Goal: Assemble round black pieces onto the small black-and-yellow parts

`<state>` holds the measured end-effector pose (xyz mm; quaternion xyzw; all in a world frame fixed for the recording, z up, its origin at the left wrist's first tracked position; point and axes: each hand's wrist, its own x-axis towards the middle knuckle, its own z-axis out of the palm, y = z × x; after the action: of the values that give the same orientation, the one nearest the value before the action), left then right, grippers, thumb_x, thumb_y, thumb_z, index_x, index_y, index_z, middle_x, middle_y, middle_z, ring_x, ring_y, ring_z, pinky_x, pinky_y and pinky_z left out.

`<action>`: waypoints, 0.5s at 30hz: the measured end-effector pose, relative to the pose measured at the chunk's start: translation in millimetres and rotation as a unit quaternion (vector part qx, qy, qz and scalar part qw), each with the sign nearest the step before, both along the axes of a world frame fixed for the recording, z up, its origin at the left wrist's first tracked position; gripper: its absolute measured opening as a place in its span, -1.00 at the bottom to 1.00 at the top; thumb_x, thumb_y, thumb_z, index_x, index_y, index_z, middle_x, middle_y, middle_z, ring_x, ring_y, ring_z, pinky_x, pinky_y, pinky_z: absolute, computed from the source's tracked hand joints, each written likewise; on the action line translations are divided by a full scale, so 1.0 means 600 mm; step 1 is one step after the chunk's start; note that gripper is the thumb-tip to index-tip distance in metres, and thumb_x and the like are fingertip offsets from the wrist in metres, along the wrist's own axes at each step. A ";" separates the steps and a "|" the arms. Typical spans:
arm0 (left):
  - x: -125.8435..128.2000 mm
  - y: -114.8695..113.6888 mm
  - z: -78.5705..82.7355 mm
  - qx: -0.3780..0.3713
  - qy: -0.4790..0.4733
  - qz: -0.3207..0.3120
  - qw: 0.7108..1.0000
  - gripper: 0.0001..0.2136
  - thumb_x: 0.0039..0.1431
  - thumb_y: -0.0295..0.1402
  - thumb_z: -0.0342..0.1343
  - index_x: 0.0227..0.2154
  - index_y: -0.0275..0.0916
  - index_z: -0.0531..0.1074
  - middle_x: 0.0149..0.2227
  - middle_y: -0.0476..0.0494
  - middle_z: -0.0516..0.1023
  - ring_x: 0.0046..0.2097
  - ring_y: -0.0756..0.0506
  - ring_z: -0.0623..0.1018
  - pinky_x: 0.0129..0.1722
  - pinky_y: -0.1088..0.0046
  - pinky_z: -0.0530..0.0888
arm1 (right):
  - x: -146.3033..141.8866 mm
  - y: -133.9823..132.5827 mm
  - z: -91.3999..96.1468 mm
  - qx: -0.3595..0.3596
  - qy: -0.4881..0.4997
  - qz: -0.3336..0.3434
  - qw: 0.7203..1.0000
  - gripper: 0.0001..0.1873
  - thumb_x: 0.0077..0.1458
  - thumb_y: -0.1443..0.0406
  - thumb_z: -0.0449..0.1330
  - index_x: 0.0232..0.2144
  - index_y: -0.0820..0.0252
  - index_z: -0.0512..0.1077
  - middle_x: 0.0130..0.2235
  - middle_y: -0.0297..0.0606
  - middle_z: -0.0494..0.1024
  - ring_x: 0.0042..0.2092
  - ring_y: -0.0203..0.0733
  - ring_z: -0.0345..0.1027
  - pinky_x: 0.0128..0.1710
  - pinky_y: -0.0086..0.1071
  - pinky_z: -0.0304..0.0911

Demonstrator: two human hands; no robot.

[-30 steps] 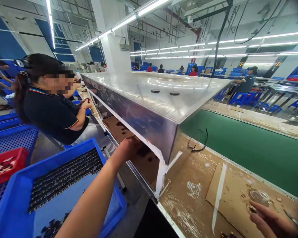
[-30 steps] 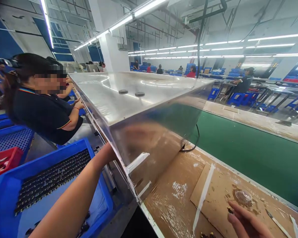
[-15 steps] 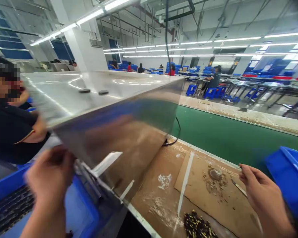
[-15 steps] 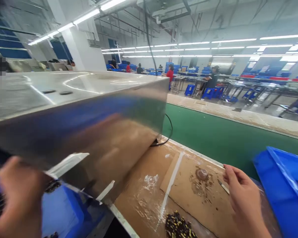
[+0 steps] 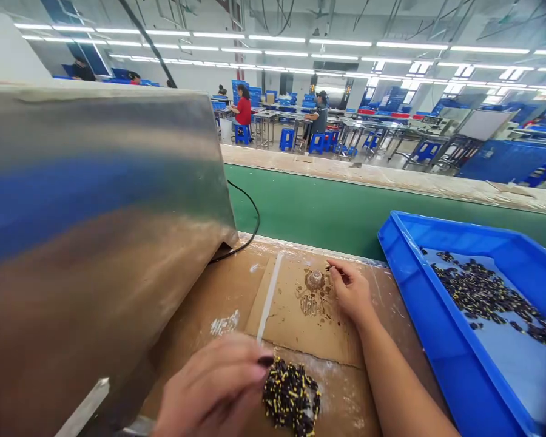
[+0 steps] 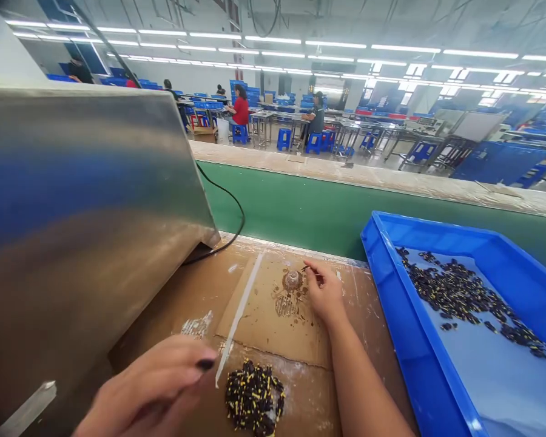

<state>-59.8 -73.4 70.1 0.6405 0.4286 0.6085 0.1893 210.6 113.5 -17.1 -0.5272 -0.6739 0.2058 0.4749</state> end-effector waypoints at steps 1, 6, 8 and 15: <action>0.017 0.026 -0.006 0.013 0.003 -0.035 0.999 -0.71 0.05 -0.59 0.30 -0.27 -0.01 0.61 -0.30 -0.04 0.68 -0.27 -0.11 0.67 -0.20 0.38 0.65 | -0.002 -0.002 0.000 -0.005 -0.002 0.004 1.000 -0.61 0.26 0.11 0.15 -0.03 0.20 0.57 -0.11 -0.08 0.65 -0.15 -0.07 0.52 -0.12 -0.18 0.44; 0.091 0.136 -0.065 -0.208 -0.190 -0.035 0.959 -0.82 0.12 -0.35 0.32 -0.19 -0.19 0.62 -0.28 -0.17 0.66 -0.25 -0.08 0.64 -0.16 0.44 0.63 | -0.008 -0.009 0.005 0.016 -0.024 0.021 0.999 -0.74 0.30 0.17 0.15 -0.12 0.12 0.58 -0.13 -0.16 0.64 -0.14 -0.11 0.50 -0.13 -0.23 0.41; 0.099 0.152 -0.092 -0.281 -0.218 -0.036 0.934 -0.78 0.09 -0.29 0.33 -0.21 -0.26 0.63 -0.25 -0.23 0.66 -0.20 -0.11 0.63 -0.10 0.37 0.61 | -0.011 -0.011 0.009 0.037 -0.038 0.041 0.998 -0.76 0.33 0.21 0.12 -0.13 0.09 0.58 -0.12 -0.18 0.63 -0.10 -0.11 0.49 -0.10 -0.24 0.40; 0.083 0.148 -0.122 -0.345 -0.231 -0.037 0.909 -0.74 0.04 -0.22 0.36 -0.25 -0.26 0.62 -0.29 -0.17 0.63 -0.26 -0.07 0.58 -0.15 0.44 0.56 | -0.023 -0.010 0.011 0.048 -0.078 0.081 0.992 -0.73 0.37 0.27 0.08 -0.06 0.04 0.57 -0.07 -0.19 0.61 -0.01 -0.09 0.47 0.03 -0.16 0.39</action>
<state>-9.7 15.2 -2.9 0.3919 0.5321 0.5459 0.5150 196.8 107.3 -10.8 -0.4621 -0.7586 0.1694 0.4270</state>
